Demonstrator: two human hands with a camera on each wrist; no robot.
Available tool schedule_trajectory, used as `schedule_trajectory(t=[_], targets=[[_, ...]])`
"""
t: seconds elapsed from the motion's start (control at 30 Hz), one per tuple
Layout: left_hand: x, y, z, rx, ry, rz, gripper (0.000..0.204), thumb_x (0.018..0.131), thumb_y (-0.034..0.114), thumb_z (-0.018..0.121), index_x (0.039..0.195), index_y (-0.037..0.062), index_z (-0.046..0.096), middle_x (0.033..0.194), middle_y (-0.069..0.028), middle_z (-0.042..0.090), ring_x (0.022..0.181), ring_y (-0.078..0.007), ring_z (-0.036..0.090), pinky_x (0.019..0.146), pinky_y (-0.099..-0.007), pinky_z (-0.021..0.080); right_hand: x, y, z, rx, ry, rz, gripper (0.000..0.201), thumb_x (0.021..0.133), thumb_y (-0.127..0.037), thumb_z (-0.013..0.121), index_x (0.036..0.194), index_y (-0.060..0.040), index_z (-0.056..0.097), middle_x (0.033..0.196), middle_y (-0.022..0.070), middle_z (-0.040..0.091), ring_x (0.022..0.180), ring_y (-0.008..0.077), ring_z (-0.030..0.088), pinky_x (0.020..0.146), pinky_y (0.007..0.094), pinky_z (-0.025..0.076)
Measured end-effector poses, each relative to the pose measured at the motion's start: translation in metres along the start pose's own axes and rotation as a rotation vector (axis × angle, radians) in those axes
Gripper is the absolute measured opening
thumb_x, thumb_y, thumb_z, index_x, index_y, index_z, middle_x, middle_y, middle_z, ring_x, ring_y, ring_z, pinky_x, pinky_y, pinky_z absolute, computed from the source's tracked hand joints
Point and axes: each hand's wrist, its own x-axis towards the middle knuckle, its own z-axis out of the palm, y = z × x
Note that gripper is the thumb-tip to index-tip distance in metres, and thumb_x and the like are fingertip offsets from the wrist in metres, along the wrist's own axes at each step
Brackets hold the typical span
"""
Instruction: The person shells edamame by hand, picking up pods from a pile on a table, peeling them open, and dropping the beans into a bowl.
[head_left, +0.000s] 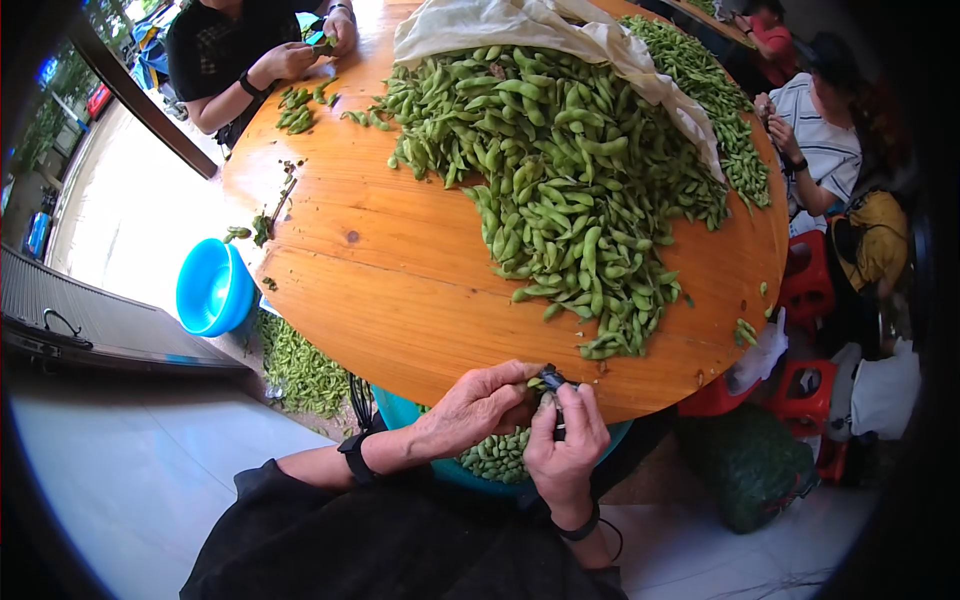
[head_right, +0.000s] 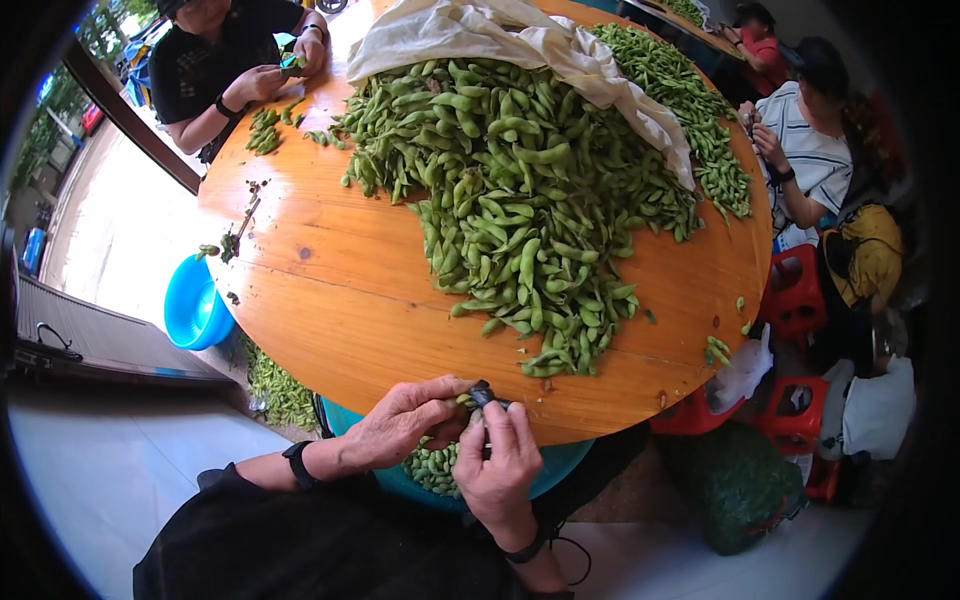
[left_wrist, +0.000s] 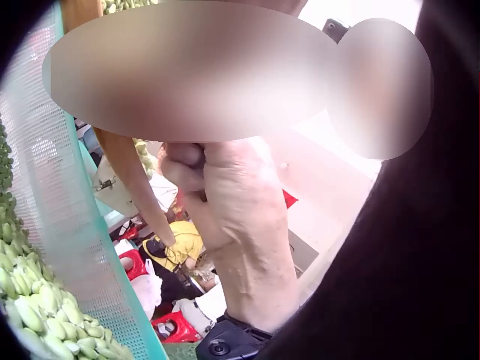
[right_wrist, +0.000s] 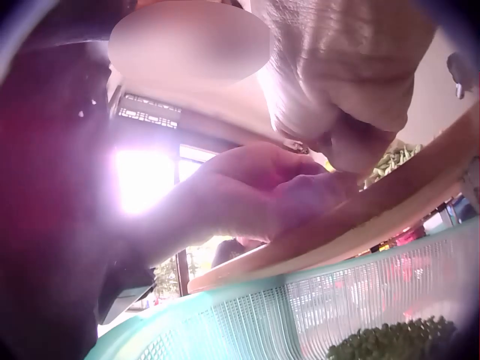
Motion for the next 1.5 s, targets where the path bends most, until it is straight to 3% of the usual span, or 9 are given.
schedule_trajectory(t=[0.13,0.2,0.27,0.4,0.77,0.93,1.0,1.13,1.5], targets=[[-0.011,0.009,0.005,0.486,-0.261,0.023,0.034,0.101,0.009,0.044,0.133,-0.0005,0.05,0.078,-0.0038,0.059,0.067,-0.0109,0.054,0.062,-0.0272,0.048,-0.007,0.017,-0.044,0.216,0.027,0.196,0.011,0.09,0.002,0.053,0.1,0.0058,0.058,0.078,0.005,0.055,0.055,0.0068,0.05,0.045,0.0226,0.038],[-0.013,0.0,0.0,0.872,-0.524,0.308,0.034,0.099,0.015,0.056,0.129,-0.0005,0.053,0.098,-0.0141,0.068,0.093,-0.031,0.067,0.079,-0.0404,0.053,-0.029,0.048,-0.091,0.208,0.122,0.312,0.018,0.093,0.0,0.05,0.108,0.004,0.058,0.077,0.0022,0.053,0.053,0.0044,0.044,0.044,0.021,0.035],[-0.01,0.009,0.008,0.914,-0.447,0.344,0.03,0.095,0.01,0.059,0.122,-0.0016,0.056,0.1,-0.017,0.066,0.094,-0.036,0.065,0.079,-0.0426,0.053,-0.046,0.072,-0.141,0.059,0.245,0.502,0.021,0.094,-0.002,0.05,0.112,0.0014,0.059,0.075,-0.0012,0.051,0.054,0.0031,0.041,0.044,0.0198,0.032],[0.015,0.015,0.01,1.185,0.068,0.57,0.033,0.089,0.007,0.063,0.12,-0.0017,0.056,0.102,-0.0176,0.06,0.092,-0.0378,0.063,0.077,-0.043,0.053,-0.068,0.1,-0.204,-0.758,0.093,0.564,0.028,0.084,0.001,0.056,0.109,0.0133,0.061,0.097,0.0308,0.065,0.088,0.0435,0.064,0.079,0.0425,0.051],[0.056,0.017,-0.001,1.652,0.432,0.721,0.027,0.083,0.006,0.06,0.108,0.0014,0.052,0.103,-0.0157,0.048,0.092,-0.0336,0.059,0.072,-0.0412,0.054,-0.028,0.065,-0.143,-0.378,0.062,0.387,0.021,0.087,0.002,0.055,0.105,0.01,0.061,0.085,0.0222,0.064,0.075,0.0329,0.063,0.072,0.0385,0.05],[0.03,0.029,0.003,1.398,0.471,0.696,0.01,0.083,0.003,0.068,0.093,0.0027,0.063,0.081,-0.0075,0.061,0.073,-0.0214,0.064,0.061,-0.0336,0.053,-0.006,0.029,-0.088,0.106,-0.204,0.277,0.022,0.083,0.004,0.06,0.104,0.0057,0.064,0.081,0.0158,0.062,0.068,0.0272,0.063,0.062,0.0346,0.049],[0.018,0.04,0.008,0.706,0.384,0.272,0.009,0.089,0.006,0.068,0.095,0.0027,0.062,0.075,-0.0035,0.064,0.065,-0.0113,0.063,0.058,-0.026,0.051,0.003,0.022,-0.066,0.272,-0.299,0.319,0.023,0.085,0.004,0.06,0.108,0.0062,0.064,0.078,0.0121,0.061,0.063,0.0186,0.061,0.058,0.0292,0.047],[0.012,0.023,-0.002,0.227,0.175,0.19,0.011,0.093,0.012,0.067,0.095,0.0034,0.061,0.077,0.0025,0.063,0.072,-0.0025,0.056,0.061,-0.0206,0.047,0.015,0.013,-0.032,0.982,-0.277,0.728,0.024,0.095,0.0,0.054,0.117,0.0085,0.06,0.071,-0.0002,0.051,0.054,0.0043,0.045,0.047,0.0215,0.037],[0.009,-0.001,-0.002,0.494,0.235,0.548,0.011,0.091,0.006,0.068,0.092,0.0033,0.057,0.08,-0.0024,0.062,0.068,-0.0064,0.055,0.058,-0.0194,0.044,0.02,0.017,-0.022,1.079,-0.356,0.74,0.017,0.096,0.002,0.052,0.108,0.0075,0.062,0.077,-0.001,0.049,0.055,0.0036,0.042,0.046,0.0209,0.033]])
